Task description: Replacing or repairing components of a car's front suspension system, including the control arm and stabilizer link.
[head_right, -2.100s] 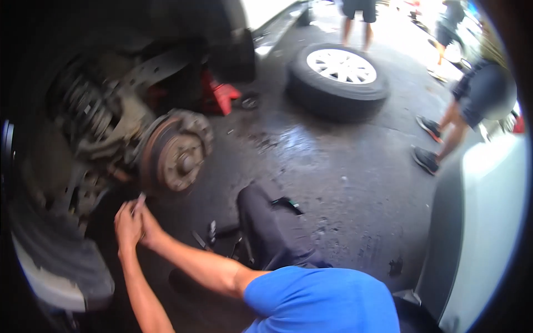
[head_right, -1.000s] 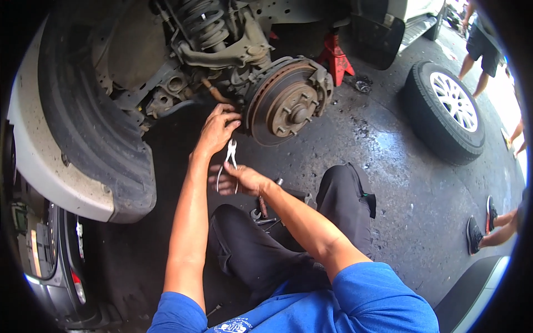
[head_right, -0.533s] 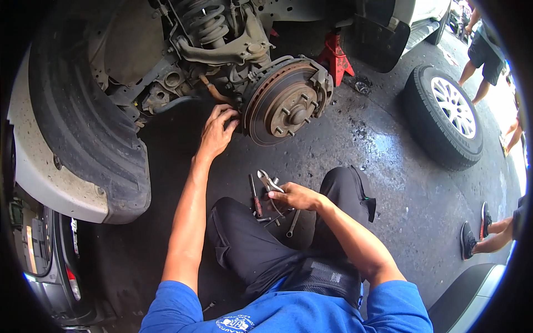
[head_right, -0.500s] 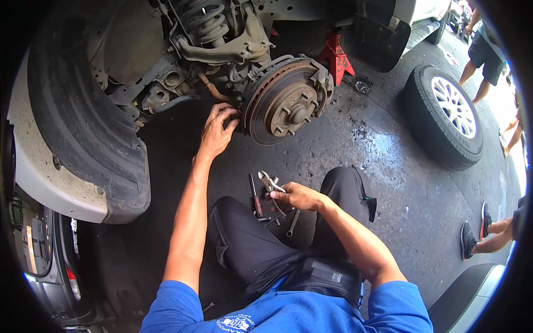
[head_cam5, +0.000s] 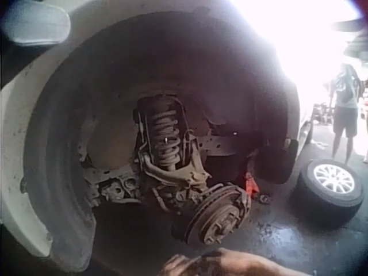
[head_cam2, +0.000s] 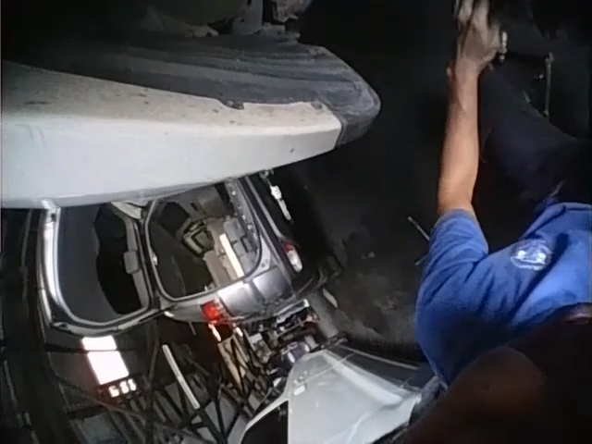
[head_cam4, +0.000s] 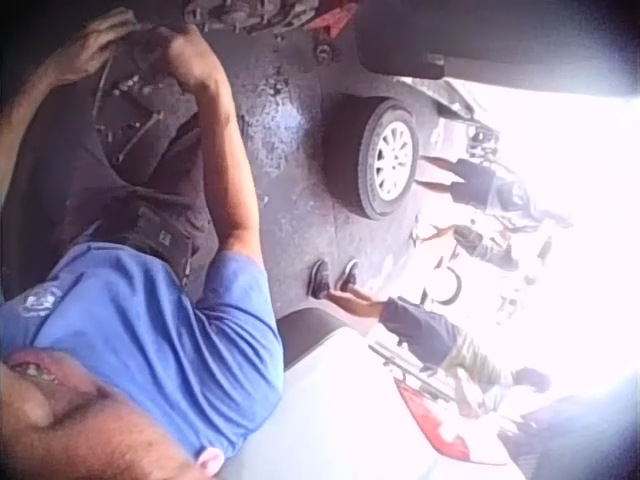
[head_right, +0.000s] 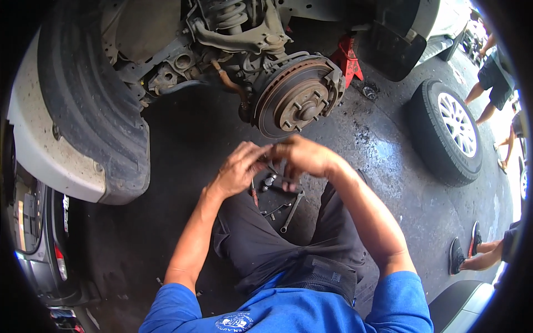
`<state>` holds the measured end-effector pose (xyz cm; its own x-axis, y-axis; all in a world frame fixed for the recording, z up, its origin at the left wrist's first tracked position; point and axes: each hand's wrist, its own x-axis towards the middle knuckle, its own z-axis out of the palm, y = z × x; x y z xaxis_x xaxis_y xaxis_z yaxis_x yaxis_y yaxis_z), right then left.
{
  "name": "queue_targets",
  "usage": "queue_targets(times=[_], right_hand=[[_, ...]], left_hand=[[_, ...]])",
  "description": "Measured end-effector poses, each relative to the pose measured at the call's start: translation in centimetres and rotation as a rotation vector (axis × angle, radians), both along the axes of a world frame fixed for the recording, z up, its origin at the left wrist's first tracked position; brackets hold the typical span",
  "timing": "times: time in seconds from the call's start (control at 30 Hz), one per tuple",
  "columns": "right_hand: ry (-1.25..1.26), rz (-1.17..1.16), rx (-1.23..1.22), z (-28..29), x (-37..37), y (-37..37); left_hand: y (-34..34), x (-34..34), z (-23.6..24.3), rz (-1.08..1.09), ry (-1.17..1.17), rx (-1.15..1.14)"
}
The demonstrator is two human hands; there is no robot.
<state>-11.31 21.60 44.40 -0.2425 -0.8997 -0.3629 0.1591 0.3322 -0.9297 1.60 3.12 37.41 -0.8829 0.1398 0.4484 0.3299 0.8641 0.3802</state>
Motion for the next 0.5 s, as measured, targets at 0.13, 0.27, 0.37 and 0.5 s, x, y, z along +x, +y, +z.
queue_targets(times=[0.13, 0.27, 0.37, 0.5], right_hand=[[-0.113, -0.202, -0.329, 3.4, -2.5, -3.4], [0.491, -0.341, -0.469, 5.1, -6.2, -9.7], [0.595, -0.491, -0.401, 6.5, -8.3, -11.7], [0.85, -0.521, -0.307, 5.0, -9.9, -13.9]], left_hand=[[-2.7, -2.3, 3.6, 0.1, -0.06, 0.287], [-5.5, -6.7, 6.5, 0.2, 0.037, 0.423], [-7.0, -9.6, 7.7, 0.206, -0.024, 0.444], [-8.1, -10.3, 6.9, 0.113, -0.062, 0.605]])
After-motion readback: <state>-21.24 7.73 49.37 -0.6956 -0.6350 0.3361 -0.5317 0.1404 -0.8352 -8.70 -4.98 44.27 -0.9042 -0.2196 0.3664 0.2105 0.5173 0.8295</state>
